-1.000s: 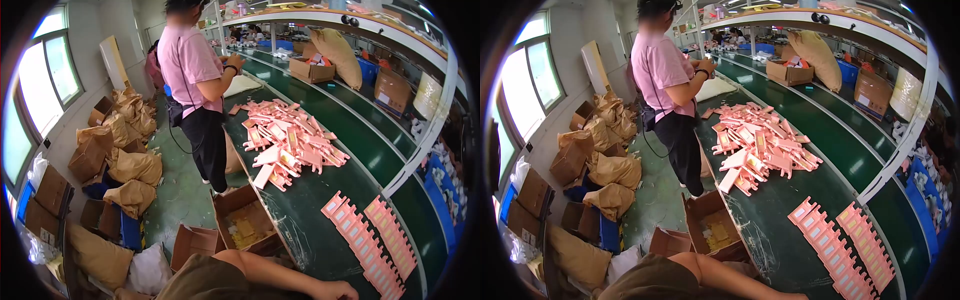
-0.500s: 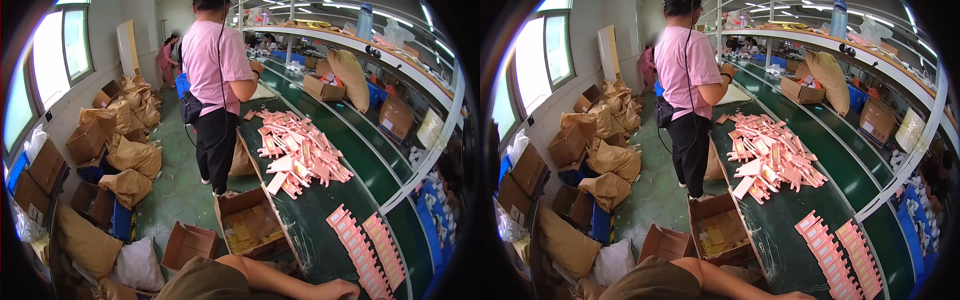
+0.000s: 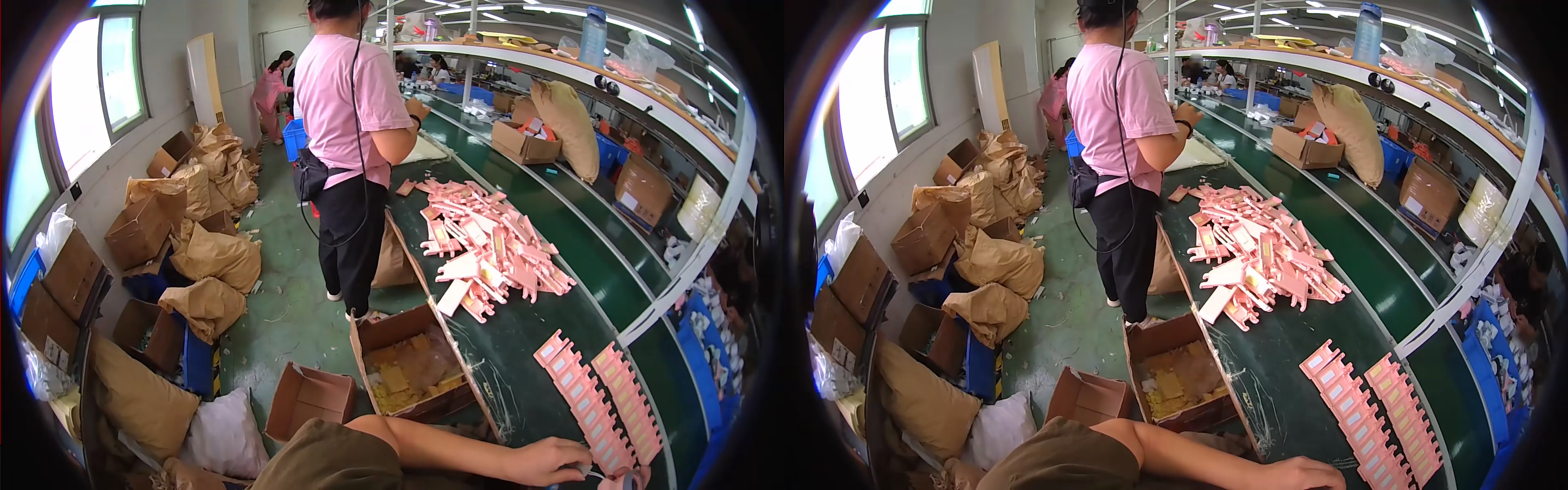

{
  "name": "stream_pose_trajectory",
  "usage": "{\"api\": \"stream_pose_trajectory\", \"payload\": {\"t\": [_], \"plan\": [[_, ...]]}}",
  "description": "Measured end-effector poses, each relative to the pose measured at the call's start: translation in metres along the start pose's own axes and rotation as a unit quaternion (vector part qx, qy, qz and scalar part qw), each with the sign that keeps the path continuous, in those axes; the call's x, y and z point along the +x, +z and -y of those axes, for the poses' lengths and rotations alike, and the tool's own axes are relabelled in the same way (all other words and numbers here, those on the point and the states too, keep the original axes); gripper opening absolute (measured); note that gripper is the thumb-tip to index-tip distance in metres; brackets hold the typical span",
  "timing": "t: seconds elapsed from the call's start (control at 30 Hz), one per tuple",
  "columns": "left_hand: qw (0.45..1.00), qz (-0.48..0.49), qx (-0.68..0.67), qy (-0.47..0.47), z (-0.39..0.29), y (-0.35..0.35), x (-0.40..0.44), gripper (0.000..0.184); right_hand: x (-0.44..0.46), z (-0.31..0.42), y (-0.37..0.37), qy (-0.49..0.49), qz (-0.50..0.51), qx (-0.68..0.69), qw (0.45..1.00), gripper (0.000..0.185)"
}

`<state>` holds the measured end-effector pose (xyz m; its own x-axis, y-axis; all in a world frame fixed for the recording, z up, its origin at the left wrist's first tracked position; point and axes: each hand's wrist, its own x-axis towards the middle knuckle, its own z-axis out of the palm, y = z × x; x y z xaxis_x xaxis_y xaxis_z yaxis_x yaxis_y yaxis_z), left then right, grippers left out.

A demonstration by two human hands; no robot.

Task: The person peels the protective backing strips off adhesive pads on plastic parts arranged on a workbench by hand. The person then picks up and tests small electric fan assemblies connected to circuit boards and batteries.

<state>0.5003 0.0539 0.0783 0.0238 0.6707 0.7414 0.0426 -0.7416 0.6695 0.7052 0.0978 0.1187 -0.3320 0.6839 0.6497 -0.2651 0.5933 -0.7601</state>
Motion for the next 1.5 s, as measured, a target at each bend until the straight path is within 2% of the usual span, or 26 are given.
{"api": "stream_pose_trajectory", "payload": {"t": [0.03,0.07,0.1,0.13,0.17,0.2,0.27,0.37,0.4,0.47,0.5,0.53,0.57,0.6,0.67,0.7,0.77,0.87,0.93,1.0,1.23,1.5], "plan": [[0.999,0.034,-0.014,-0.023,0.004,-0.004,-0.001,0.024,-0.006,-0.006,-0.003,0.040,-0.026,-0.087,0.995,0.053],[1.000,0.019,0.000,0.015,0.007,-0.005,-0.001,0.022,-0.011,-0.008,-0.005,0.083,-0.051,-0.173,0.980,0.059],[1.000,0.018,-0.001,0.008,0.007,-0.006,-0.001,0.022,-0.012,-0.003,-0.004,0.035,0.016,-0.073,0.997,0.072],[1.000,0.020,-0.003,0.001,0.007,-0.008,-0.002,0.022,-0.007,0.012,0.005,0.056,0.040,-0.103,0.992,0.076],[0.999,0.005,0.023,0.042,0.009,-0.009,-0.002,0.023,0.001,0.028,0.016,0.076,0.064,-0.133,0.986,0.082],[0.999,0.012,0.015,0.040,0.008,-0.012,-0.001,0.023,0.003,0.035,0.022,0.085,0.053,-0.135,0.986,0.082],[0.999,0.015,0.002,0.043,0.009,-0.017,-0.003,0.025,0.003,0.044,0.028,0.088,0.061,-0.038,0.994,0.093],[0.999,0.021,0.007,0.048,-0.005,-0.032,0.002,0.025,0.012,0.042,0.029,-0.023,0.142,-0.086,0.986,0.088],[0.998,0.028,0.026,0.045,-0.008,-0.037,0.002,0.024,0.019,0.050,0.034,-0.052,0.148,-0.118,0.981,0.072],[0.997,0.049,0.029,0.044,-0.010,-0.043,0.004,0.024,0.012,0.056,0.032,-0.041,0.146,-0.135,0.979,0.055],[0.996,0.058,0.043,0.045,-0.012,-0.044,0.006,0.024,0.016,0.056,0.023,-0.009,0.204,-0.107,0.973,0.049],[0.995,0.074,0.044,0.042,-0.010,-0.047,0.005,0.026,0.019,0.054,0.021,-0.071,0.214,-0.153,0.962,0.054],[0.996,0.077,0.038,0.016,-0.012,-0.047,0.008,0.027,0.030,0.057,0.018,-0.068,0.236,-0.137,0.959,0.058],[0.997,0.065,0.024,0.022,-0.009,-0.045,0.009,0.027,0.030,0.051,0.015,-0.073,0.242,-0.107,0.962,0.052],[0.996,0.082,0.037,0.006,-0.005,-0.045,0.015,0.025,0.025,0.034,0.022,-0.042,0.157,-0.087,0.983,0.021],[0.994,0.096,0.058,-0.007,-0.003,-0.045,0.016,0.025,0.021,0.027,0.024,-0.054,0.123,-0.111,0.985,0.021],[0.995,0.079,0.062,-0.019,0.007,-0.041,0.017,0.026,0.022,0.017,0.014,-0.026,0.126,-0.102,0.987,0.024],[0.991,0.081,0.099,-0.030,0.019,-0.039,0.017,0.026,0.023,0.008,0.001,0.086,0.144,-0.021,0.986,0.059],[0.988,0.062,0.087,-0.109,0.021,-0.035,0.018,0.025,0.027,0.001,-0.007,0.103,0.141,-0.035,0.984,0.063],[0.987,0.044,0.093,-0.125,0.029,-0.033,0.019,0.024,0.029,-0.009,-0.015,0.136,0.154,-0.066,0.976,0.071],[0.981,0.044,0.136,-0.128,0.042,-0.037,0.019,0.023,0.031,-0.032,-0.022,0.116,0.153,-0.101,0.976,0.073],[0.983,0.032,0.109,-0.142,0.048,-0.039,0.013,0.023,0.031,-0.038,-0.020,0.115,0.165,-0.105,0.974,0.071]]}}
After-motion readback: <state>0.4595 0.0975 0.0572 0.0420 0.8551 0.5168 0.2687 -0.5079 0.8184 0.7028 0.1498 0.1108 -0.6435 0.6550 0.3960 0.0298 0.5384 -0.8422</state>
